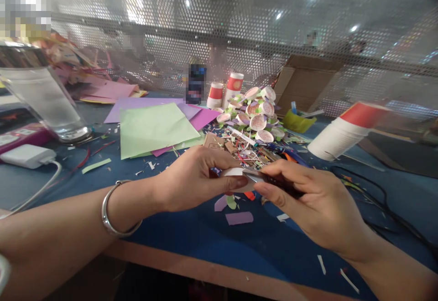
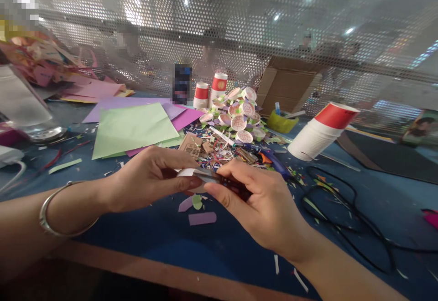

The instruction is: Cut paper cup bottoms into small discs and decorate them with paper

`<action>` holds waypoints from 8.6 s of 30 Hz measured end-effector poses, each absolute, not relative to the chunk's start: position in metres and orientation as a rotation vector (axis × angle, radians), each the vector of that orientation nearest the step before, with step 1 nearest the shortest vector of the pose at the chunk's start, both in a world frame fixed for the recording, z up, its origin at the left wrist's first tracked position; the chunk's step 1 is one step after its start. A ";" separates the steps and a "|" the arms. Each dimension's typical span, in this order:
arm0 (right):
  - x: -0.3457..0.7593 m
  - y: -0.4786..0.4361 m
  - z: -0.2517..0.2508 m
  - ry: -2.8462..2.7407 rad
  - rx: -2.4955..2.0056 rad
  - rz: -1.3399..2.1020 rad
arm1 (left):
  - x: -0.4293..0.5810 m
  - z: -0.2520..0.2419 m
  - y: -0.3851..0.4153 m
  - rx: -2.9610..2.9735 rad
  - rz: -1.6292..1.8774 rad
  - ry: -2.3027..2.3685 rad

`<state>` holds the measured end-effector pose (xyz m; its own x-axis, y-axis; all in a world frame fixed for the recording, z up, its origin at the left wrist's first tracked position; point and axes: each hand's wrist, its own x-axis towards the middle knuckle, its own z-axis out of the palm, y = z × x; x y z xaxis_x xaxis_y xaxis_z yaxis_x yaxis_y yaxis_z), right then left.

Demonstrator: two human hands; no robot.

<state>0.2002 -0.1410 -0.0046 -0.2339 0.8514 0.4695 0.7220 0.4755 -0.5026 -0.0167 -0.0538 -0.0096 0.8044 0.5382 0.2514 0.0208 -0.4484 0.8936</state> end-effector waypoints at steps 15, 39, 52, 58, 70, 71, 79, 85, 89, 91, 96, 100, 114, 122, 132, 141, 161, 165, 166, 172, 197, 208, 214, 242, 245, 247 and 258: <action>0.199 -0.140 -0.003 -2.024 -1.336 0.225 | -0.017 -0.003 -0.055 2.244 0.730 0.460; 0.199 -0.140 -0.004 -2.063 -1.335 0.222 | -0.016 -0.004 -0.057 2.053 0.580 0.530; 0.198 -0.131 -0.001 -1.681 -1.324 0.659 | -0.013 -0.009 -0.048 1.727 0.649 0.487; 0.195 -0.129 -0.005 -1.631 -1.289 0.814 | -0.010 -0.010 -0.050 1.525 0.696 0.479; 0.195 -0.131 -0.007 -1.730 -1.300 0.763 | -0.013 -0.009 -0.049 1.775 0.715 0.535; 0.195 -0.131 -0.007 -1.748 -1.301 0.727 | -0.013 -0.009 -0.050 1.839 0.726 0.550; 0.194 -0.135 -0.006 -1.856 -1.365 0.502 | -0.013 -0.002 -0.057 2.088 0.733 0.607; 0.194 -0.138 -0.009 -1.940 -1.366 0.481 | -0.014 -0.002 -0.059 2.149 0.777 0.571; 0.195 -0.138 -0.010 -1.967 -1.363 0.416 | -0.013 -0.002 -0.058 2.141 0.766 0.549; 0.196 -0.137 -0.009 -1.993 -1.368 0.373 | -0.013 -0.002 -0.057 2.128 0.752 0.552; 0.194 -0.137 -0.005 -2.012 -1.351 0.336 | -0.013 -0.005 -0.058 1.986 0.695 0.556; 0.195 -0.137 -0.007 -1.977 -1.374 0.370 | -0.013 -0.008 -0.057 1.811 0.636 0.513; 0.195 -0.133 -0.004 -1.742 -1.335 0.485 | -0.011 -0.008 -0.053 1.455 0.661 0.567; 0.198 -0.126 -0.016 -1.541 -1.325 0.844 | -0.009 -0.007 -0.056 1.279 0.702 0.640; 0.193 -0.127 -0.014 -1.349 -1.205 1.129 | -0.007 -0.006 -0.057 1.152 0.711 0.574; 0.191 -0.125 -0.010 -1.193 -1.148 1.232 | -0.009 -0.004 -0.051 1.172 0.771 0.619; 0.196 -0.125 -0.013 -1.296 -1.245 1.102 | -0.010 -0.007 -0.046 1.178 0.848 0.627; 0.197 -0.124 -0.017 -1.320 -1.249 1.121 | -0.008 -0.009 -0.047 1.186 0.832 0.591; 0.197 -0.124 -0.017 -1.322 -1.256 1.126 | -0.008 -0.009 -0.047 1.184 0.830 0.583; 0.194 -0.124 -0.016 -1.300 -1.285 1.148 | -0.007 -0.011 -0.052 1.168 0.785 0.539; 0.194 -0.115 -0.007 -1.323 -1.351 1.284 | -0.012 -0.009 -0.054 1.124 0.596 0.492; 0.185 -0.099 0.000 -1.366 -1.419 1.270 | -0.012 -0.011 -0.056 1.081 0.548 0.490; 0.178 -0.093 0.004 -1.519 -1.440 1.102 | -0.013 -0.009 -0.054 0.995 0.557 0.573; 0.174 -0.102 -0.009 -1.478 -1.347 0.828 | -0.010 -0.006 -0.042 0.696 0.684 0.429; 0.175 -0.102 -0.006 -1.477 -1.339 0.834 | -0.012 -0.004 -0.039 0.703 0.672 0.410; 0.177 -0.103 -0.004 -1.434 -1.344 0.848 | -0.013 -0.003 -0.037 0.691 0.662 0.400; 0.182 -0.112 0.002 -1.304 -1.390 0.949 | -0.020 -0.005 -0.032 0.923 0.632 0.320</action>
<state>0.1821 -0.1119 0.0022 0.1220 0.9897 0.0746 0.2339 0.0443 -0.9713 -0.0197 -0.0324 -0.0048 0.7762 0.6304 0.0073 -0.3666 0.4420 0.8187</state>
